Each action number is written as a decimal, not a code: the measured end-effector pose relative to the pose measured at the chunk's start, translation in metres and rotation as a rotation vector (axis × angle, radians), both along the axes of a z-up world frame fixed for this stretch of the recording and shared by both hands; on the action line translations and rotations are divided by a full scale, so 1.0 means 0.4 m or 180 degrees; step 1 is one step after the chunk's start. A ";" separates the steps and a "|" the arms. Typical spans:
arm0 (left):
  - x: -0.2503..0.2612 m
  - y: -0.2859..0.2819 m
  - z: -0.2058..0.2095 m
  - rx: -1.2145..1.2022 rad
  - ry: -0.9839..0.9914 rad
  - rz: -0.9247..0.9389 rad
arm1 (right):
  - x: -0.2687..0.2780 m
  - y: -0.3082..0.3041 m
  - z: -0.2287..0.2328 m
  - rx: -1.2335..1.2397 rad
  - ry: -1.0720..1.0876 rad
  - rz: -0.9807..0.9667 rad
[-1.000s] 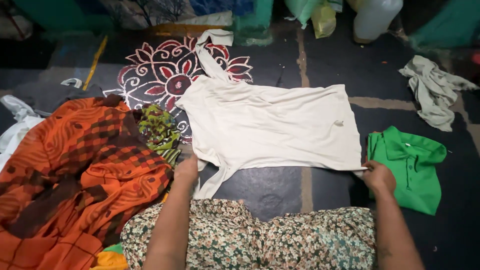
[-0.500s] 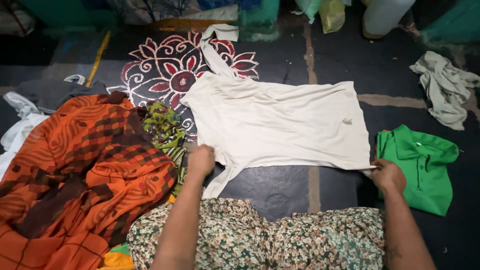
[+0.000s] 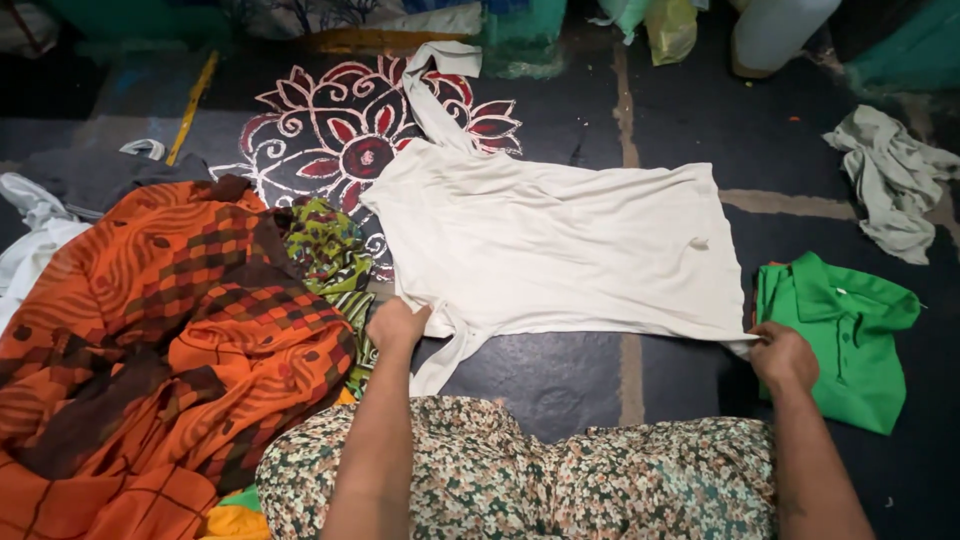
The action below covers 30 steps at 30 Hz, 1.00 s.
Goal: The person folds a red blouse, a green polo shirt, and a white long-sleeved shirt by hand on the floor. They lay each garment flat, fold the sides and sleeves inward, and then fold the body into a smaller rectangle before stacking them.
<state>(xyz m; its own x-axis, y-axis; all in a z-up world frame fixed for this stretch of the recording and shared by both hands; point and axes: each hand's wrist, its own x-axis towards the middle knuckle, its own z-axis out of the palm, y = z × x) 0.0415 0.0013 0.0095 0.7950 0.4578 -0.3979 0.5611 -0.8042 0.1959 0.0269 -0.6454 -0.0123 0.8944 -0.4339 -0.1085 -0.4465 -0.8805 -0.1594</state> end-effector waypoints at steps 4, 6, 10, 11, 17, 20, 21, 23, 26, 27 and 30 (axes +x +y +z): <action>0.009 0.013 -0.055 -0.0312 -0.0083 0.0486 | 0.000 -0.006 -0.002 -0.0005 -0.0010 -0.0041; 0.011 0.020 -0.077 -0.0429 -0.0173 0.0654 | 0.004 -0.004 -0.002 0.0017 -0.0014 -0.0051; 0.006 0.048 -0.130 -0.0632 -0.0437 0.0749 | 0.003 -0.009 -0.007 -0.0033 -0.0004 -0.0067; 0.006 0.058 -0.139 -0.0668 -0.0449 0.0703 | 0.004 -0.012 -0.013 -0.0071 -0.0041 -0.0033; 0.043 0.181 -0.194 -0.1073 -0.1786 0.2154 | -0.006 -0.016 -0.002 -0.0092 -0.0383 -0.0101; 0.036 0.212 -0.131 -0.0622 -0.2676 0.2390 | -0.007 -0.003 0.024 0.0003 -0.0523 -0.0280; 0.040 0.214 -0.138 -0.0623 -0.2689 0.2377 | -0.004 -0.003 0.016 0.0011 -0.0534 -0.0290; 0.043 0.217 -0.156 -0.1077 -0.2163 0.2828 | -0.003 -0.004 0.003 0.0031 -0.0665 -0.0199; 0.076 0.266 -0.365 -0.0304 -0.2390 0.2372 | -0.004 -0.042 -0.013 0.0605 -0.0854 -0.0045; 0.072 0.242 -0.301 -0.0328 -0.2409 0.2357 | -0.001 -0.064 -0.019 0.0594 -0.0881 -0.0059; 0.050 0.177 -0.112 -0.1820 -0.3857 0.1917 | -0.008 -0.114 -0.021 0.3202 -0.1417 -0.0786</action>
